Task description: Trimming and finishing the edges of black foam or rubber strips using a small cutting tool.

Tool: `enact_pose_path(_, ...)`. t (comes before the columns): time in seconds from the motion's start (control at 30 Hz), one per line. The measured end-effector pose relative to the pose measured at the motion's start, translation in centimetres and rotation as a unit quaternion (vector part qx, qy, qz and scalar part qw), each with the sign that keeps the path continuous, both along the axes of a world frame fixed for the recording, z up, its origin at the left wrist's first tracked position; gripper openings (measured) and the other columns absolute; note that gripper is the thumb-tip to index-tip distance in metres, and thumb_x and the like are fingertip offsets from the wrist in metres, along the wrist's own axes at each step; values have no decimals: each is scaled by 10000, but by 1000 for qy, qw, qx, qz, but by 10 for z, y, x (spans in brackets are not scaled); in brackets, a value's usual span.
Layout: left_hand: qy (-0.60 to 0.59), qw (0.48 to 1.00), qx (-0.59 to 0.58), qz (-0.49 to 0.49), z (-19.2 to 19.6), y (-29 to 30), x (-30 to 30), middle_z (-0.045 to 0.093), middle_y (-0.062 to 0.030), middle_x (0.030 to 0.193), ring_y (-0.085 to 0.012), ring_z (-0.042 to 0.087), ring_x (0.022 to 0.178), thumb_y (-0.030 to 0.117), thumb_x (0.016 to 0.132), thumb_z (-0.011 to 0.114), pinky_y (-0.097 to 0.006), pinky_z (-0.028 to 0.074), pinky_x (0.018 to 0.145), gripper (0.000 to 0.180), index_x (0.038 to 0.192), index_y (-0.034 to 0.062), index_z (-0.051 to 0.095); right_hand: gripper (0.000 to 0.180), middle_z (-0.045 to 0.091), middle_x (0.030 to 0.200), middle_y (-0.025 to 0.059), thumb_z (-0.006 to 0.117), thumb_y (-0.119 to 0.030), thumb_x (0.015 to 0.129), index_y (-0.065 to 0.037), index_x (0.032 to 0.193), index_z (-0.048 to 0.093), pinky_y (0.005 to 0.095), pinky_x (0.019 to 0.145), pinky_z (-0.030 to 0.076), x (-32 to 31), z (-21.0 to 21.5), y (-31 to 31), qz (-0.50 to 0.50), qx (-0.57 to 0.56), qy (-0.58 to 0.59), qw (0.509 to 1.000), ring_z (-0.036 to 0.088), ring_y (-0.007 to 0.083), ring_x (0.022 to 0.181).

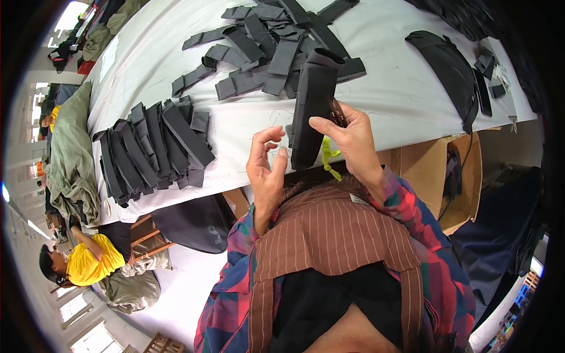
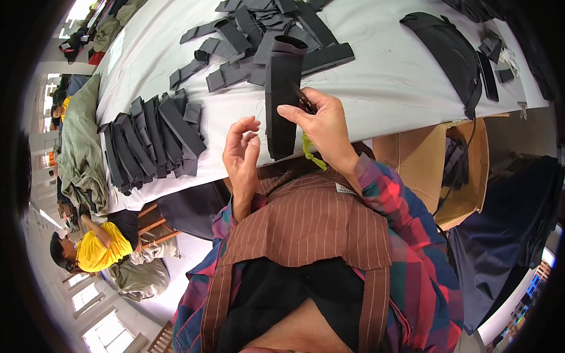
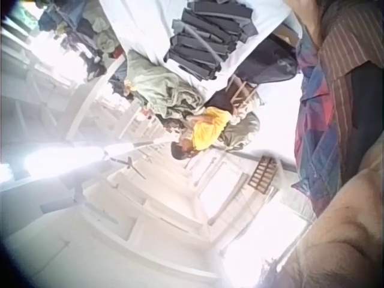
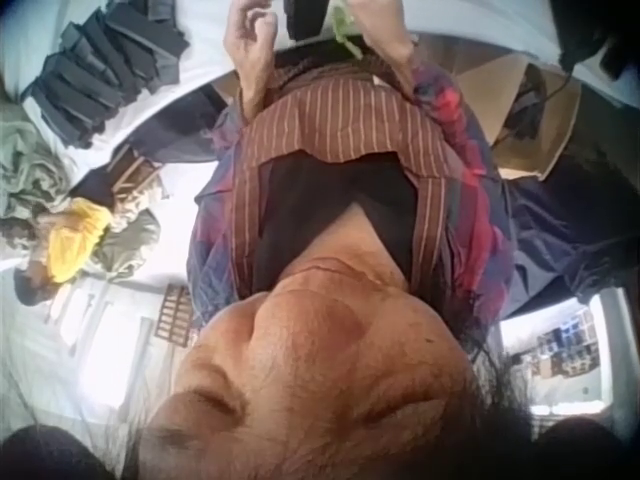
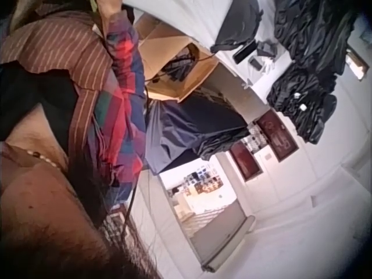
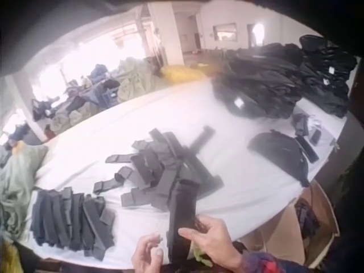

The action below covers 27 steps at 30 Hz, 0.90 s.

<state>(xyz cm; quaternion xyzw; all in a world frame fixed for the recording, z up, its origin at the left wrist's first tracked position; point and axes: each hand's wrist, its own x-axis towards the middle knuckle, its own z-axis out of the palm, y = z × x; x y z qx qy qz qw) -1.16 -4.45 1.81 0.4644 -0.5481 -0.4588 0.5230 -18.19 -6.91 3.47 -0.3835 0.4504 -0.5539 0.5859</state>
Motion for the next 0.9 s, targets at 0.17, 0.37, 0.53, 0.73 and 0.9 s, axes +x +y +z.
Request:
enact_pose_path(0.17,-28,998,37,-34,0,-7,-10,594,-49,1011,-118,528,885,40,821,636,-259,423,807,439,1240,-4,511,134,585,708,-41,692,-109,836,20,849,659,209,540,399,13,-11,-2,-33,-7,-26,999,462,17,632)
enact_pose_path(0.37,63,973,175,-137,-22,-18,-16,622,-82,1013,-126,592,936,42,797,712,-258,477,814,468,1182,-12,451,245,617,704,-9,623,-199,895,40,892,678,232,540,422,8,-42,-1,56,62,40,996,492,35,635)
enact_pose_path(0.53,74,977,181,-85,-30,-24,-18,609,-72,986,-108,586,896,9,796,685,-240,476,780,416,1122,4,426,271,641,749,17,614,-200,899,52,980,674,239,606,449,4,-42,1,94,59,38,993,517,50,674)
enact_pose_path(0.73,136,962,231,-49,-36,-32,-14,605,-48,973,-93,583,862,12,812,664,-224,471,770,428,1180,-9,444,245,676,806,47,603,-165,898,35,1024,667,242,673,467,-4,-49,-2,112,26,110,987,561,64,730)
enact_pose_path(0.9,107,962,243,-54,-42,-36,-12,629,-75,973,-108,605,847,17,820,660,-236,489,782,333,1106,-22,494,196,688,821,67,603,-117,882,27,997,670,244,679,468,-11,-55,0,104,-16,146,984,578,74,742)
